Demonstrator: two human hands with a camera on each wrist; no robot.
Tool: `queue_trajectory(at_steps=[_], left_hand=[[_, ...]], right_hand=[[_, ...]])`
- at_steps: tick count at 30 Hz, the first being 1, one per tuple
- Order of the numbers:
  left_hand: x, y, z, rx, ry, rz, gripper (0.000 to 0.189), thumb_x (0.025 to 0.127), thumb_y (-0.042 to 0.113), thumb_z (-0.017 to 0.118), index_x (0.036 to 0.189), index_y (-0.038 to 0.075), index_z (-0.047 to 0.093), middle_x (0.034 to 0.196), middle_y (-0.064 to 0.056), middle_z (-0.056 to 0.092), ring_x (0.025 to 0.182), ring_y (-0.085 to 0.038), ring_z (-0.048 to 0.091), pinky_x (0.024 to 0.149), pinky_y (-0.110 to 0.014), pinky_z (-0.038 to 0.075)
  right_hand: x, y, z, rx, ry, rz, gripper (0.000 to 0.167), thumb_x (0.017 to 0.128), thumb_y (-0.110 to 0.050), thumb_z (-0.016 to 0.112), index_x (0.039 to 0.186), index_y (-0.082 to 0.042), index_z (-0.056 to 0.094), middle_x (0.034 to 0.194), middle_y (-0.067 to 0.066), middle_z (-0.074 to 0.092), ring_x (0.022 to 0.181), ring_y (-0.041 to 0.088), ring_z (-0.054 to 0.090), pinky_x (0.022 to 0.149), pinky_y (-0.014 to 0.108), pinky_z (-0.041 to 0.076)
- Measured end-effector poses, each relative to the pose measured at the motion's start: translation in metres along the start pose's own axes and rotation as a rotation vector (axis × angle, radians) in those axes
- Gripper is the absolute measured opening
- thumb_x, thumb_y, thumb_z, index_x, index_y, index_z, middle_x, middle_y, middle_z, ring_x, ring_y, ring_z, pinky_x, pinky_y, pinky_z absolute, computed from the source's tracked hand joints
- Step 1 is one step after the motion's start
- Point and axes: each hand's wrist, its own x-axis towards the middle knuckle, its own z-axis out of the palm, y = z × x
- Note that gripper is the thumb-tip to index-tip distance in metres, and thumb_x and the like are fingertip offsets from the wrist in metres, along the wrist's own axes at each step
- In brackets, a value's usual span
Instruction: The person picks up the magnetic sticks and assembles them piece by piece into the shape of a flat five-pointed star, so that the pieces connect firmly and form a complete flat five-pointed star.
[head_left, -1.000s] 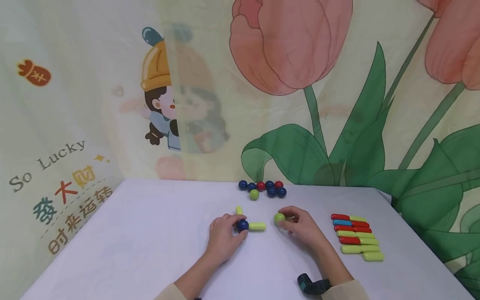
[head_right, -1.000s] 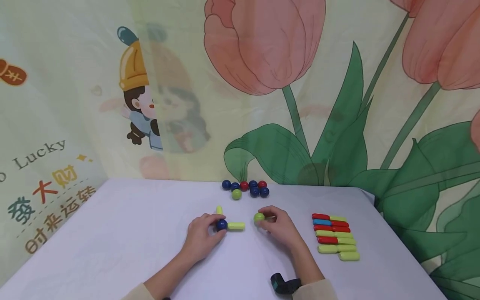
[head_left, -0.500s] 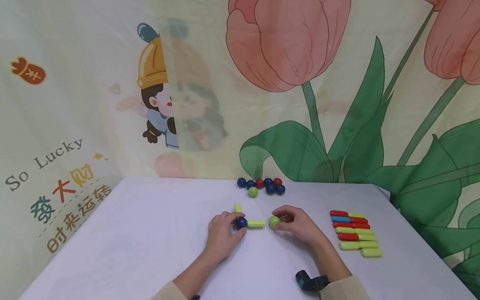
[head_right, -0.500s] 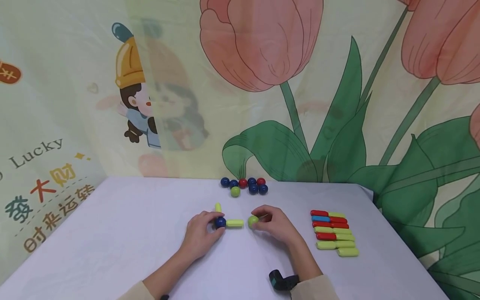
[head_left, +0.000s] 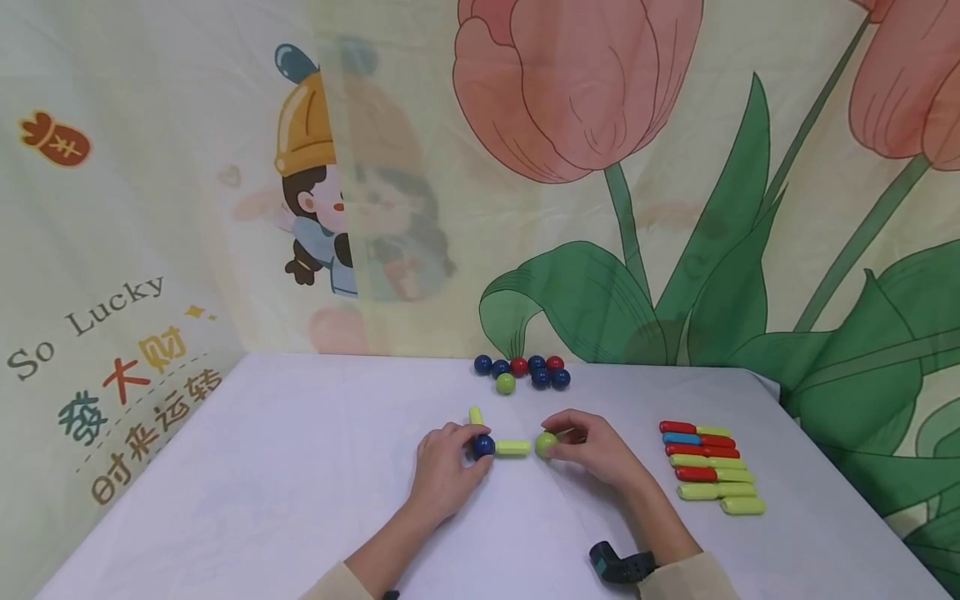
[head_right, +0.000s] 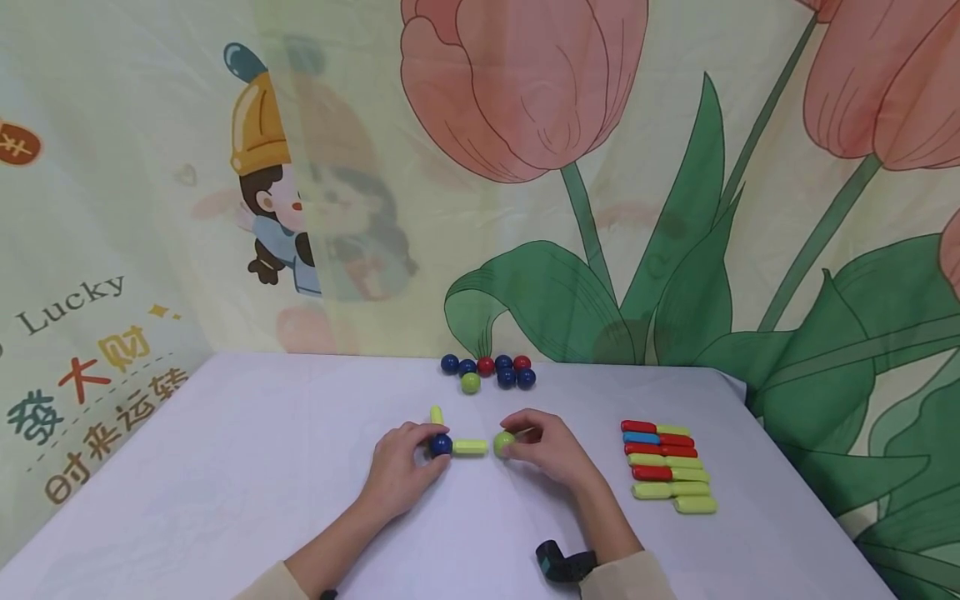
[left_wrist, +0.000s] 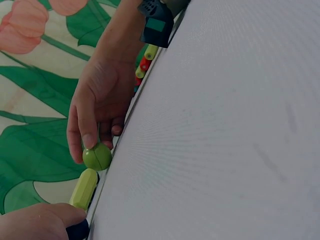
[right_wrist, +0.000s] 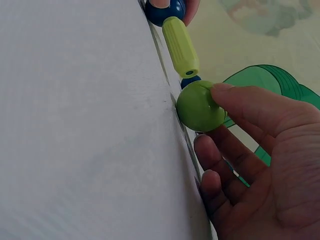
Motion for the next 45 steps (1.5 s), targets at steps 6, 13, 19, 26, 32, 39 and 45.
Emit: queue_trajectory(at_steps=[6, 13, 19, 26, 32, 39, 45], left_hand=[[0.001, 0.0, -0.001, 0.001, 0.001, 0.004, 0.033, 0.085, 0.019, 0.081, 0.117, 0.017, 0.075, 0.104, -0.005, 0.07, 0.102, -0.025, 0.06, 0.104, -0.055, 0.041], [0.0, 0.0, 0.0, 0.006, 0.003, 0.009, 0.032, 0.085, 0.019, 0.081, 0.116, 0.017, 0.075, 0.103, -0.004, 0.07, 0.101, -0.025, 0.059, 0.103, -0.055, 0.041], [0.0, 0.0, 0.0, 0.014, 0.003, 0.014, 0.032, 0.085, 0.019, 0.082, 0.116, 0.017, 0.075, 0.103, -0.004, 0.07, 0.101, -0.025, 0.06, 0.103, -0.054, 0.042], [-0.001, -0.001, -0.001, 0.016, -0.004, 0.005, 0.033, 0.085, 0.019, 0.082, 0.117, 0.017, 0.075, 0.105, -0.005, 0.07, 0.103, -0.026, 0.06, 0.104, -0.055, 0.042], [0.002, 0.001, 0.001, 0.0, 0.001, 0.012, 0.033, 0.085, 0.02, 0.081, 0.117, 0.017, 0.075, 0.105, -0.004, 0.07, 0.102, -0.026, 0.06, 0.104, -0.054, 0.041], [0.003, 0.002, 0.001, 0.002, 0.016, 0.009, 0.033, 0.084, 0.019, 0.081, 0.116, 0.016, 0.075, 0.104, -0.006, 0.071, 0.104, -0.028, 0.061, 0.104, -0.055, 0.041], [0.001, 0.0, 0.001, 0.006, 0.005, 0.008, 0.033, 0.084, 0.02, 0.082, 0.117, 0.016, 0.075, 0.104, -0.005, 0.07, 0.103, -0.027, 0.06, 0.104, -0.055, 0.041]], right_hand=[[0.002, -0.001, 0.0, 0.019, 0.001, 0.001, 0.033, 0.085, -0.015, 0.082, 0.117, -0.016, 0.074, 0.116, 0.002, 0.073, 0.101, 0.019, 0.064, 0.086, 0.03, 0.056], [0.002, 0.001, -0.004, 0.048, -0.009, -0.001, 0.036, 0.086, -0.018, 0.082, 0.121, -0.014, 0.072, 0.119, 0.005, 0.072, 0.103, 0.019, 0.066, 0.087, 0.033, 0.058], [0.001, 0.002, -0.004, 0.068, -0.019, -0.001, 0.037, 0.086, -0.019, 0.082, 0.121, -0.012, 0.072, 0.119, 0.006, 0.072, 0.103, 0.02, 0.066, 0.089, 0.035, 0.059], [0.0, 0.001, -0.004, 0.066, -0.019, 0.03, 0.037, 0.086, -0.019, 0.082, 0.121, -0.014, 0.072, 0.119, 0.004, 0.071, 0.103, 0.019, 0.065, 0.085, 0.032, 0.058], [-0.004, -0.008, -0.016, 0.033, -0.002, 0.046, 0.037, 0.089, -0.02, 0.079, 0.125, -0.014, 0.07, 0.122, 0.005, 0.07, 0.1, 0.02, 0.066, 0.079, 0.032, 0.059], [-0.012, -0.01, -0.032, 0.008, 0.012, -0.004, 0.036, 0.092, -0.017, 0.076, 0.126, -0.01, 0.068, 0.123, 0.009, 0.07, 0.1, 0.02, 0.067, 0.078, 0.031, 0.059], [-0.019, -0.002, -0.043, -0.06, 0.022, -0.024, 0.035, 0.091, -0.019, 0.078, 0.123, -0.011, 0.07, 0.12, 0.008, 0.071, 0.1, 0.02, 0.067, 0.078, 0.03, 0.058]])
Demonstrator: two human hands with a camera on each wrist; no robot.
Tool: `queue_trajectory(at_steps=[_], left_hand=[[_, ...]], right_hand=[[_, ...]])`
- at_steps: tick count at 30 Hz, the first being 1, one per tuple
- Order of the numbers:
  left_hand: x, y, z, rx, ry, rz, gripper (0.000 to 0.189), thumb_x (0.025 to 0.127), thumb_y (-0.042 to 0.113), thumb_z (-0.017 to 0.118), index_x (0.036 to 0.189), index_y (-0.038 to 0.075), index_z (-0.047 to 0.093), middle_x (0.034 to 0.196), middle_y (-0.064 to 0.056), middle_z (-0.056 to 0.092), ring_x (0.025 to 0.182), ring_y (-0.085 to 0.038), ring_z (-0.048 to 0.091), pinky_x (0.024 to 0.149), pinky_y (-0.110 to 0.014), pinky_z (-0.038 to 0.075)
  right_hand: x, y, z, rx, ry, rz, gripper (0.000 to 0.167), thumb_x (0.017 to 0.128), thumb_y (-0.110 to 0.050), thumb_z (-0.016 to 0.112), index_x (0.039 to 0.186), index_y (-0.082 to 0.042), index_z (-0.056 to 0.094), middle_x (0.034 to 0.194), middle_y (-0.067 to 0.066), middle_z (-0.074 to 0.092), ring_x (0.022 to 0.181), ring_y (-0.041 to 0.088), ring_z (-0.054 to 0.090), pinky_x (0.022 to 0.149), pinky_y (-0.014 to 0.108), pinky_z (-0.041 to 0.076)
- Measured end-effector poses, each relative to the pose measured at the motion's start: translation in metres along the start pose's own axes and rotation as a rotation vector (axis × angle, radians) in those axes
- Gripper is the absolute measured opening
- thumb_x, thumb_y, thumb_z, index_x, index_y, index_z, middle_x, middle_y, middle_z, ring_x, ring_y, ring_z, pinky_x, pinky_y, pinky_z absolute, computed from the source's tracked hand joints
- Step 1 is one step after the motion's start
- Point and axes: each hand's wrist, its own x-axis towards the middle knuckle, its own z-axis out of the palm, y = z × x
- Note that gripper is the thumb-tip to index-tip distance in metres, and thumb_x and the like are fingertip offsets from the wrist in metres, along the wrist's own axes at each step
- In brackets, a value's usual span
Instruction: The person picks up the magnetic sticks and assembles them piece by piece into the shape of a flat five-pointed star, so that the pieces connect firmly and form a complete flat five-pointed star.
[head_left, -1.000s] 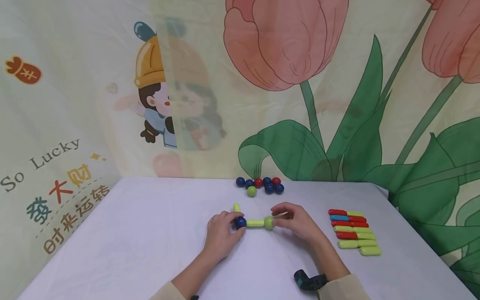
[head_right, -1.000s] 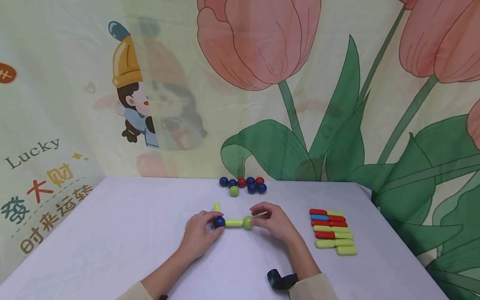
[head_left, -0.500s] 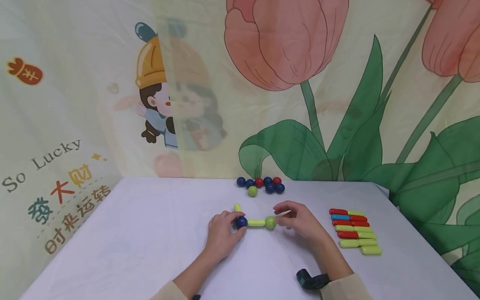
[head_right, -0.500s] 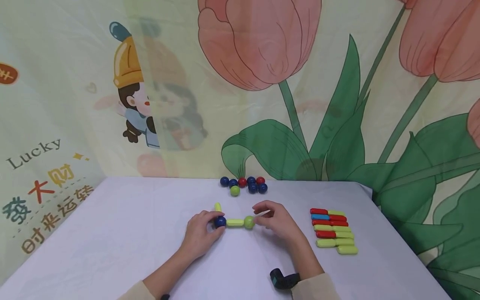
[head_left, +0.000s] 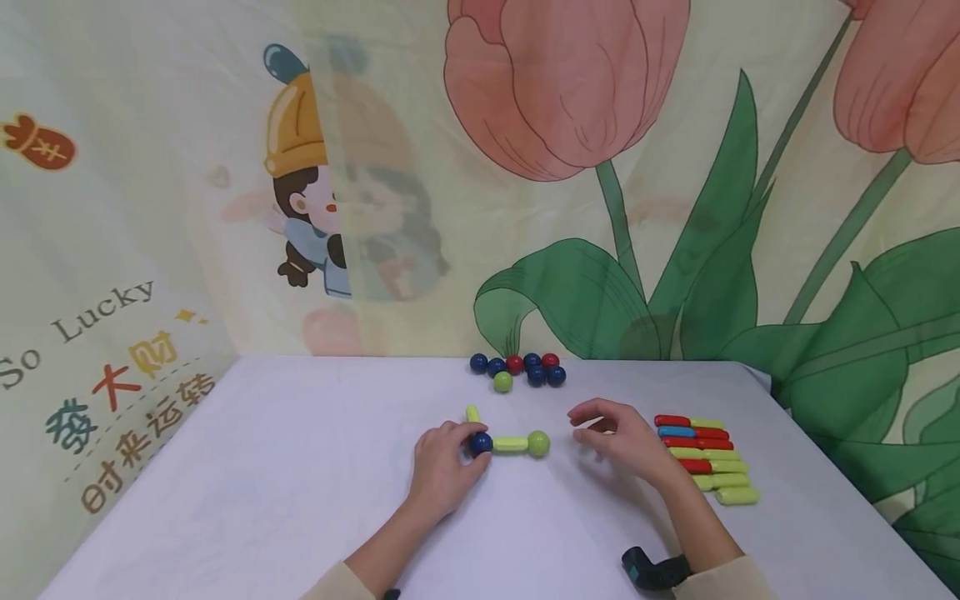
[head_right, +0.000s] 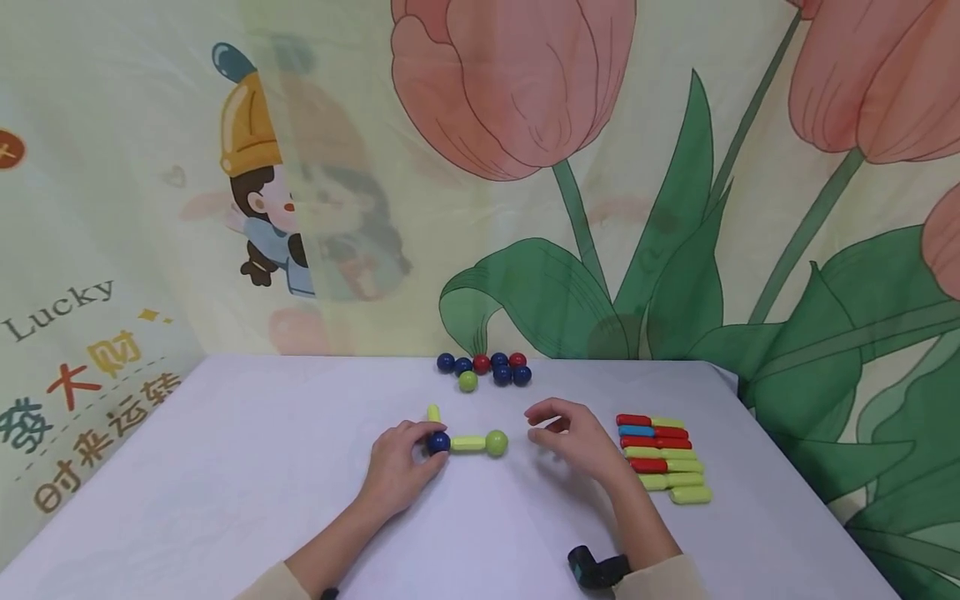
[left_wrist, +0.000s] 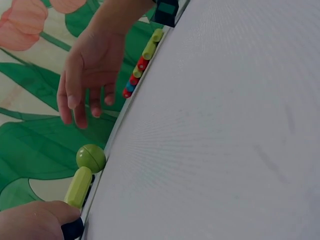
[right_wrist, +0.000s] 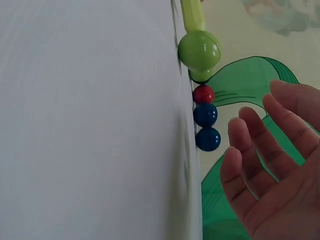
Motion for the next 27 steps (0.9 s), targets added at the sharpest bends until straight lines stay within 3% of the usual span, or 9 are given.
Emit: queue_trajectory(at_steps=[16, 27], left_hand=[[0.0, -0.001, 0.001, 0.009, 0.001, -0.005, 0.032, 0.084, 0.02, 0.083, 0.116, 0.017, 0.076, 0.104, -0.005, 0.071, 0.104, -0.028, 0.06, 0.104, -0.056, 0.04], [0.001, 0.001, 0.001, 0.011, -0.007, -0.01, 0.032, 0.085, 0.019, 0.082, 0.116, 0.016, 0.076, 0.105, -0.006, 0.07, 0.105, -0.029, 0.06, 0.104, -0.056, 0.04]], right_hand=[[-0.035, 0.019, -0.042, -0.126, 0.025, 0.004, 0.03, 0.094, -0.02, 0.075, 0.122, -0.011, 0.07, 0.12, 0.009, 0.071, 0.1, 0.02, 0.066, 0.08, 0.028, 0.057], [-0.055, 0.043, -0.078, -0.077, 0.064, 0.035, 0.043, 0.098, -0.028, 0.071, 0.134, -0.004, 0.063, 0.131, 0.018, 0.067, 0.102, 0.015, 0.068, 0.078, 0.024, 0.058]])
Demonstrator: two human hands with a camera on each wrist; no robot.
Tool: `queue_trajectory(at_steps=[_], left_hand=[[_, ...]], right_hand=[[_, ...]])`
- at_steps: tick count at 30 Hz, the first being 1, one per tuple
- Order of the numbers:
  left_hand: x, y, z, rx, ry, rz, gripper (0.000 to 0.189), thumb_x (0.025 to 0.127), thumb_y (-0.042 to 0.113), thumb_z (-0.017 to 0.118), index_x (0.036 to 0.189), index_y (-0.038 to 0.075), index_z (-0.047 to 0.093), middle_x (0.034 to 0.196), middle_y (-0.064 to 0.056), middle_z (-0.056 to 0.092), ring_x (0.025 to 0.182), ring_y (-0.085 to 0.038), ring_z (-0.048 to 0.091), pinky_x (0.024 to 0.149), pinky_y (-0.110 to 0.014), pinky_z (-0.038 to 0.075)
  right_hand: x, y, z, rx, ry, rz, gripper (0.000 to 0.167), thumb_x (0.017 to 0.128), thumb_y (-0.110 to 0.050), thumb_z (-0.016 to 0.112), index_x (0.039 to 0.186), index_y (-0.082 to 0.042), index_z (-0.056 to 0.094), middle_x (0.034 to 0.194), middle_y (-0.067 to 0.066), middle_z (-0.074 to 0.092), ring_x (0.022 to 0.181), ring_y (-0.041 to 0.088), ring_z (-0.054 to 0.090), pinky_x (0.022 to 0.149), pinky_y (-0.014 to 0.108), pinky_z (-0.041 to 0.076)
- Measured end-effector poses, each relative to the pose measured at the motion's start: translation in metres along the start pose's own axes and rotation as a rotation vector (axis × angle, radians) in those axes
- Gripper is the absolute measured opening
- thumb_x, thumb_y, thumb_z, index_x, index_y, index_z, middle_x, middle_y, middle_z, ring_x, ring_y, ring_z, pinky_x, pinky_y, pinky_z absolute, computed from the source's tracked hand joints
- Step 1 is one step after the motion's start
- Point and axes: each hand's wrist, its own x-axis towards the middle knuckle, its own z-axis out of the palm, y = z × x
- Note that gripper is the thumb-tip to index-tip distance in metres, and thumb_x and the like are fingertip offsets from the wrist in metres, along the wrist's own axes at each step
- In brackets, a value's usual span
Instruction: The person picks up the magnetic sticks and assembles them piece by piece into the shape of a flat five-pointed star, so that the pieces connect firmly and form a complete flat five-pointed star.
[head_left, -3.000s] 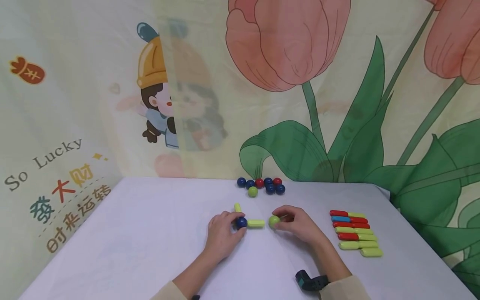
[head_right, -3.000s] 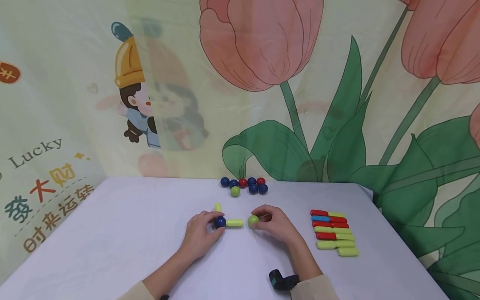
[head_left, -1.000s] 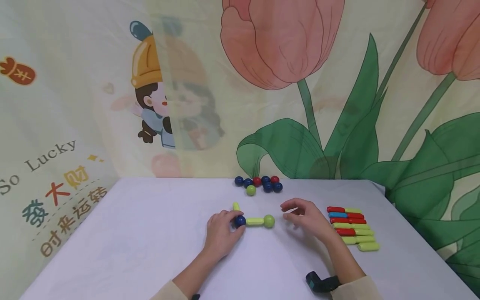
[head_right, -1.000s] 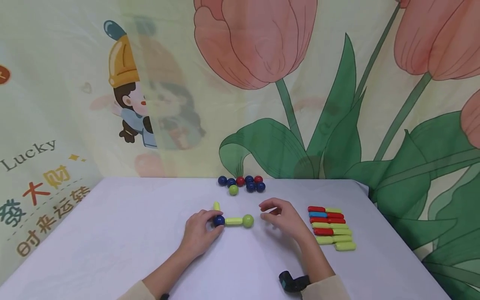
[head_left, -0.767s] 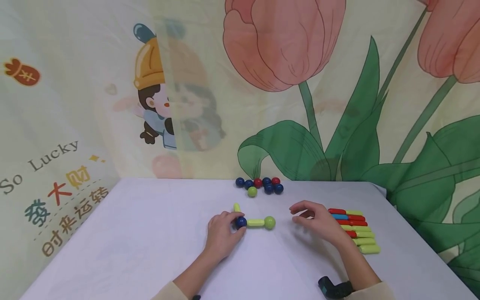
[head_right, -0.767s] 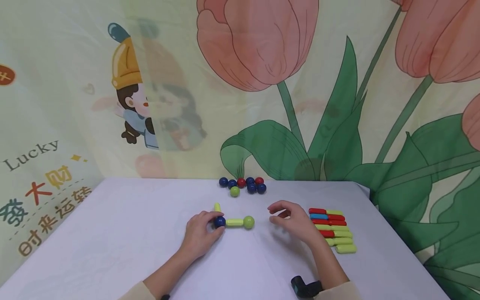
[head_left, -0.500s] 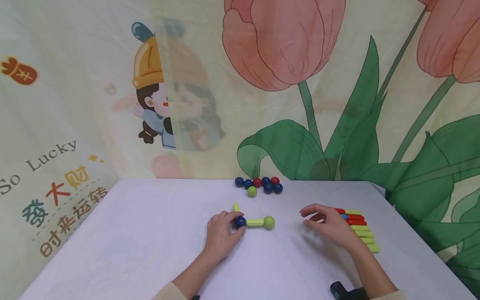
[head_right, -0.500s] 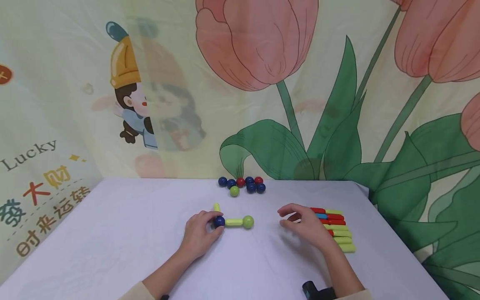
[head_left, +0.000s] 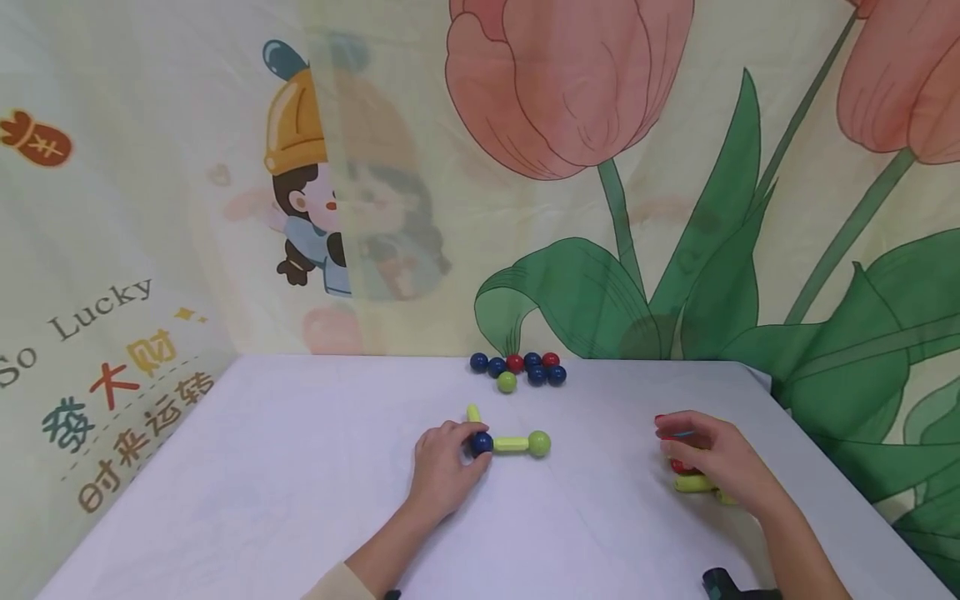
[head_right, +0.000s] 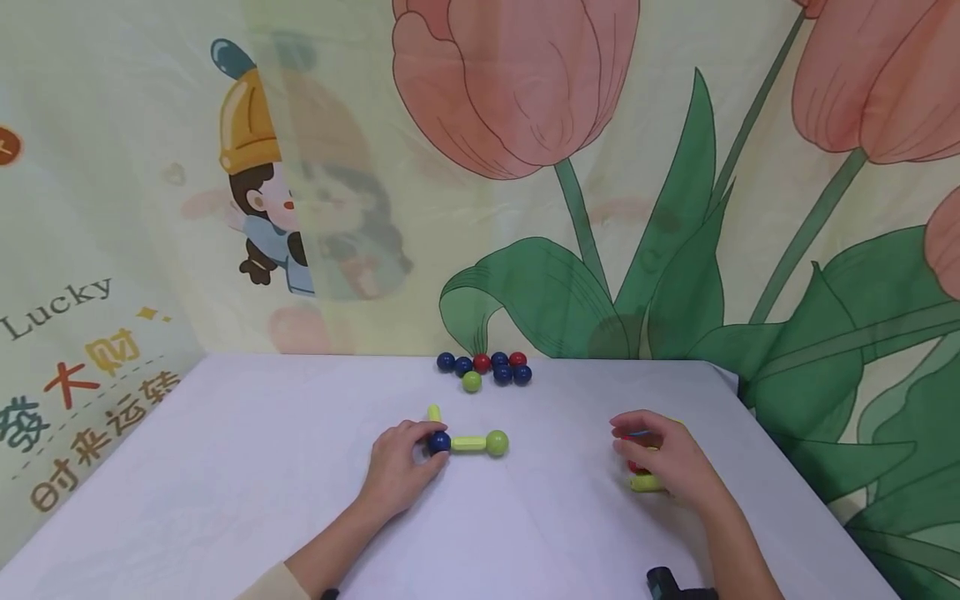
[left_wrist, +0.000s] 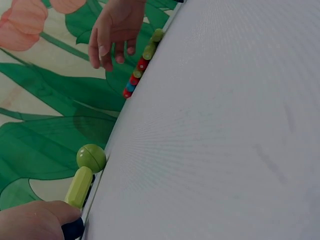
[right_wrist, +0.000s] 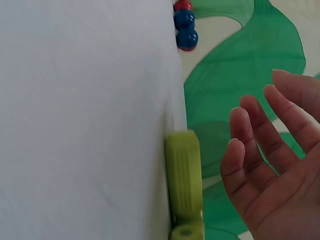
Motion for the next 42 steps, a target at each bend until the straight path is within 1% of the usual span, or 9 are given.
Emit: queue_trajectory(at_steps=[2, 6, 10, 13, 17, 20, 26, 34, 42], left_hand=[[0.0, 0.001, -0.001, -0.002, -0.004, 0.001, 0.032, 0.085, 0.02, 0.082, 0.117, 0.017, 0.076, 0.106, -0.006, 0.071, 0.106, -0.029, 0.06, 0.104, -0.056, 0.04], [0.001, 0.001, -0.001, -0.004, -0.008, 0.005, 0.033, 0.086, 0.02, 0.081, 0.117, 0.017, 0.075, 0.107, -0.006, 0.071, 0.107, -0.029, 0.06, 0.105, -0.057, 0.04], [0.001, 0.001, -0.001, -0.005, -0.006, 0.002, 0.032, 0.086, 0.02, 0.081, 0.118, 0.017, 0.075, 0.107, -0.006, 0.071, 0.108, -0.029, 0.06, 0.106, -0.057, 0.04], [0.002, 0.001, -0.002, -0.005, -0.003, 0.003, 0.032, 0.086, 0.02, 0.081, 0.118, 0.017, 0.075, 0.107, -0.006, 0.071, 0.108, -0.029, 0.06, 0.106, -0.057, 0.039], [0.002, 0.0, -0.002, -0.008, 0.005, 0.01, 0.032, 0.086, 0.02, 0.081, 0.117, 0.017, 0.075, 0.106, -0.006, 0.071, 0.108, -0.03, 0.06, 0.106, -0.057, 0.04], [0.001, 0.0, -0.002, -0.008, 0.006, 0.007, 0.032, 0.086, 0.019, 0.081, 0.117, 0.017, 0.075, 0.107, -0.006, 0.071, 0.108, -0.03, 0.06, 0.106, -0.057, 0.04], [0.0, 0.0, -0.003, -0.009, -0.005, -0.01, 0.032, 0.086, 0.019, 0.081, 0.118, 0.016, 0.075, 0.106, -0.006, 0.071, 0.108, -0.029, 0.06, 0.106, -0.058, 0.04], [-0.001, 0.0, -0.003, -0.004, -0.008, -0.009, 0.032, 0.086, 0.019, 0.082, 0.117, 0.017, 0.075, 0.105, -0.005, 0.071, 0.107, -0.028, 0.06, 0.105, -0.057, 0.04], [-0.001, 0.001, -0.003, -0.012, -0.012, -0.007, 0.032, 0.086, 0.019, 0.08, 0.117, 0.017, 0.075, 0.107, -0.006, 0.071, 0.108, -0.029, 0.06, 0.106, -0.057, 0.039]], right_hand=[[-0.001, 0.004, -0.007, -0.009, 0.005, 0.032, 0.047, 0.099, -0.03, 0.071, 0.137, -0.004, 0.062, 0.133, 0.019, 0.066, 0.106, 0.018, 0.068, 0.079, 0.024, 0.059], [-0.005, 0.011, -0.023, -0.026, -0.007, 0.089, 0.056, 0.097, -0.035, 0.072, 0.141, -0.003, 0.058, 0.139, 0.023, 0.059, 0.118, 0.03, 0.061, 0.078, 0.027, 0.06], [-0.009, 0.02, -0.04, -0.028, -0.051, 0.134, 0.059, 0.097, -0.038, 0.071, 0.142, -0.002, 0.056, 0.146, 0.028, 0.05, 0.125, 0.038, 0.053, 0.078, 0.031, 0.06], [-0.013, 0.027, -0.054, -0.042, -0.103, 0.164, 0.056, 0.098, -0.038, 0.068, 0.14, -0.001, 0.057, 0.144, 0.027, 0.052, 0.121, 0.034, 0.054, 0.079, 0.033, 0.059], [-0.017, 0.037, -0.069, -0.067, -0.18, 0.207, 0.052, 0.099, -0.034, 0.067, 0.136, 0.001, 0.058, 0.132, 0.019, 0.062, 0.109, 0.022, 0.058, 0.077, 0.034, 0.057], [-0.018, 0.041, -0.076, -0.108, -0.219, 0.233, 0.049, 0.099, -0.03, 0.068, 0.133, 0.003, 0.06, 0.124, 0.015, 0.066, 0.103, 0.019, 0.06, 0.075, 0.035, 0.057], [-0.019, 0.048, -0.079, -0.155, -0.26, 0.268, 0.037, 0.097, -0.021, 0.069, 0.125, 0.003, 0.065, 0.117, 0.012, 0.068, 0.098, 0.02, 0.06, 0.075, 0.037, 0.055], [-0.019, 0.053, -0.072, -0.178, -0.287, 0.296, 0.03, 0.092, -0.019, 0.075, 0.116, -0.002, 0.07, 0.104, 0.003, 0.065, 0.096, 0.019, 0.055, 0.072, 0.035, 0.053], [-0.021, 0.049, -0.06, -0.177, -0.319, 0.269, 0.02, 0.09, -0.013, 0.075, 0.107, -0.004, 0.069, 0.09, 0.002, 0.057, 0.083, 0.018, 0.052, 0.063, 0.028, 0.049]])
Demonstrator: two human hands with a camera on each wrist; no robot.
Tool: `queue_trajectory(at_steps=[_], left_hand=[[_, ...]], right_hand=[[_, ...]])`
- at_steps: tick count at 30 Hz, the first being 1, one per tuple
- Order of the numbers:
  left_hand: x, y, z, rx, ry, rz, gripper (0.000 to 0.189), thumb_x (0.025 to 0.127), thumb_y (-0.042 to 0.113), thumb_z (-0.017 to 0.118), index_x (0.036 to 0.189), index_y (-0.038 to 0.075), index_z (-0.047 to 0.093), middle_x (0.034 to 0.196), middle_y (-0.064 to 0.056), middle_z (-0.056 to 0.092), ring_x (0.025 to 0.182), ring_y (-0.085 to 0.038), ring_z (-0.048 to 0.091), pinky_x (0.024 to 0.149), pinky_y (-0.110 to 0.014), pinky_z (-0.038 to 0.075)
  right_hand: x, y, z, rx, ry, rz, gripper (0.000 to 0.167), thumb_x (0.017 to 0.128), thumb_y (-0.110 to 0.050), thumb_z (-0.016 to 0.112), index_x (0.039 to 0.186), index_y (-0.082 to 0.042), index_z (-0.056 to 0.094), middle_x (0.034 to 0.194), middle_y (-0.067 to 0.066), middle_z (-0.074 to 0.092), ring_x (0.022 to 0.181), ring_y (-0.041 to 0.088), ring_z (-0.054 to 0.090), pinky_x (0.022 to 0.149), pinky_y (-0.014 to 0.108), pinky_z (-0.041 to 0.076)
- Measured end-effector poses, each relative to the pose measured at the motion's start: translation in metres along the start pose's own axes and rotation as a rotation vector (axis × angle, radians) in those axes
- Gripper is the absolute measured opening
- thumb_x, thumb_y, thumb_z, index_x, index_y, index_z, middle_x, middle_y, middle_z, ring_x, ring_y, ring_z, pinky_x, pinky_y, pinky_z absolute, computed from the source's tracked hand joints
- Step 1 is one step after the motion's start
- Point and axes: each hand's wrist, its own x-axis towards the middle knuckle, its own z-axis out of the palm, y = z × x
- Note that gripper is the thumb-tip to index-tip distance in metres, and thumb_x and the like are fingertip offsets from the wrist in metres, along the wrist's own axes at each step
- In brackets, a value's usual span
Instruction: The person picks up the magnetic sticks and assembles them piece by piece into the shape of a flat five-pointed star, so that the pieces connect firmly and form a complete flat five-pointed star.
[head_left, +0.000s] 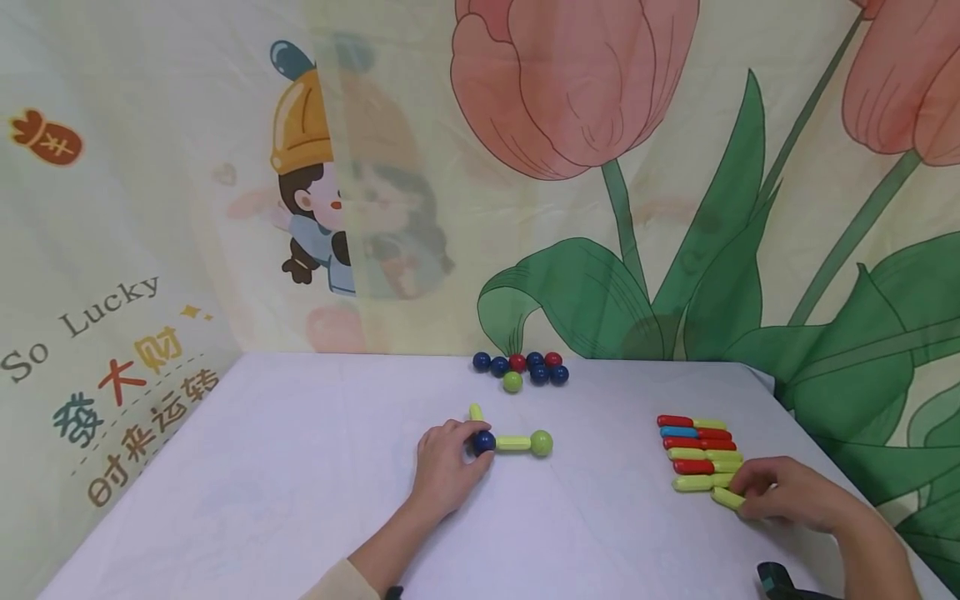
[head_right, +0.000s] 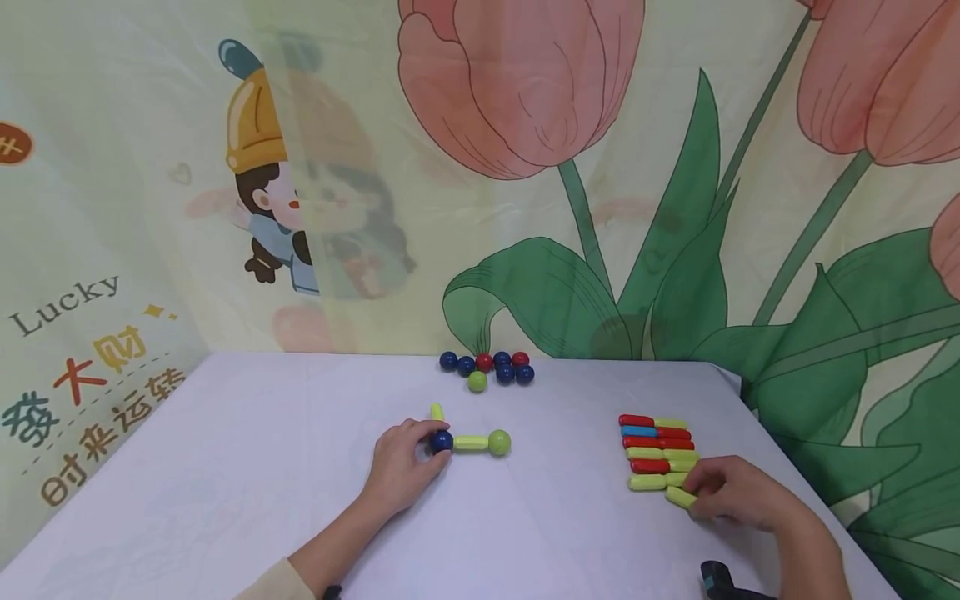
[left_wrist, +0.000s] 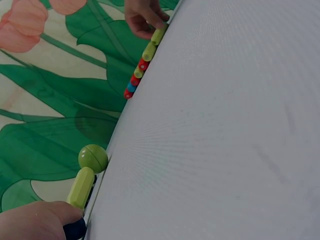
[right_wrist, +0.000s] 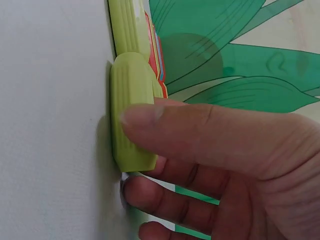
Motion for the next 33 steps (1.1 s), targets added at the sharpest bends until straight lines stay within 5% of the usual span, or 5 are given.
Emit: queue_trajectory(at_steps=[14, 33], left_hand=[[-0.002, 0.001, -0.001, -0.002, -0.006, -0.005, 0.032, 0.086, 0.019, 0.081, 0.118, 0.016, 0.075, 0.106, -0.006, 0.071, 0.108, -0.028, 0.06, 0.107, -0.058, 0.039], [-0.001, 0.002, -0.002, -0.007, 0.004, 0.007, 0.032, 0.086, 0.019, 0.081, 0.117, 0.016, 0.075, 0.105, -0.006, 0.071, 0.105, -0.027, 0.06, 0.105, -0.056, 0.039]], right_hand=[[-0.002, 0.002, -0.008, 0.062, -0.117, -0.08, 0.025, 0.095, -0.017, 0.07, 0.114, -0.002, 0.066, 0.096, 0.005, 0.061, 0.088, 0.019, 0.055, 0.067, 0.031, 0.055], [0.012, -0.042, 0.011, 0.128, 0.132, -0.149, 0.046, 0.098, -0.03, 0.069, 0.132, 0.0, 0.059, 0.119, 0.013, 0.064, 0.1, 0.023, 0.058, 0.068, 0.031, 0.058]])
